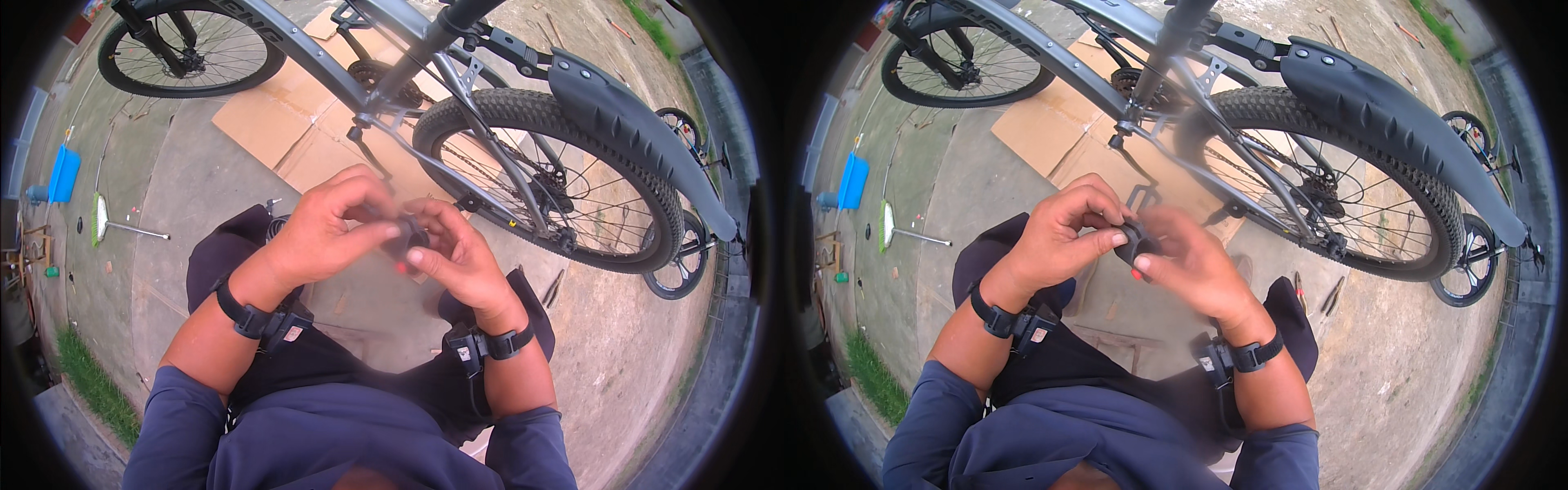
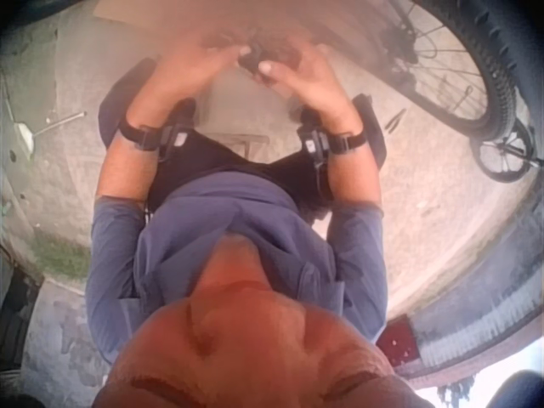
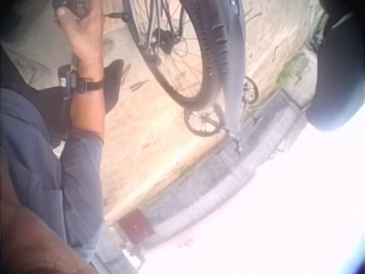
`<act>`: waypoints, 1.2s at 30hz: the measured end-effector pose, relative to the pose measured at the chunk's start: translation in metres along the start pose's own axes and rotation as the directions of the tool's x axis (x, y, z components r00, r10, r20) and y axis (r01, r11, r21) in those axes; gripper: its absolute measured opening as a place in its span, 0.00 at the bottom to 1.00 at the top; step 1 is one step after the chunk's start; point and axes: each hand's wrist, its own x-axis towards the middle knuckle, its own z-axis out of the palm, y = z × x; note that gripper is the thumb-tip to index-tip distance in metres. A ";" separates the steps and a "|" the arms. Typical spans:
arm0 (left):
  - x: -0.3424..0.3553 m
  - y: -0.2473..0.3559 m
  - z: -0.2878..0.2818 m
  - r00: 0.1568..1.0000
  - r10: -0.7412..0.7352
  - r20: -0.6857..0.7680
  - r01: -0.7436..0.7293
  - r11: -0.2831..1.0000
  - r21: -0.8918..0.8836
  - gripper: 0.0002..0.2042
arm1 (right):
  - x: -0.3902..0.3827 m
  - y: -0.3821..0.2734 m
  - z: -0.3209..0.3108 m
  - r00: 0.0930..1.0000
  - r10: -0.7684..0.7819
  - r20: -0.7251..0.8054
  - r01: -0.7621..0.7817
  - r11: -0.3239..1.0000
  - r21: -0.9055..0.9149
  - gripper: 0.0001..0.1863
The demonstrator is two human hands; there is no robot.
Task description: The person removes a mounting bracket from a bicycle seat post and uses a screwdriver to manipulate a small component while sitting on a cardboard sheet.
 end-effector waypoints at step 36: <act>-0.001 0.001 0.003 0.986 -0.167 0.014 0.167 0.976 -0.141 0.23 | 0.012 0.003 0.005 0.739 -0.674 0.006 0.343 0.369 -0.864 0.29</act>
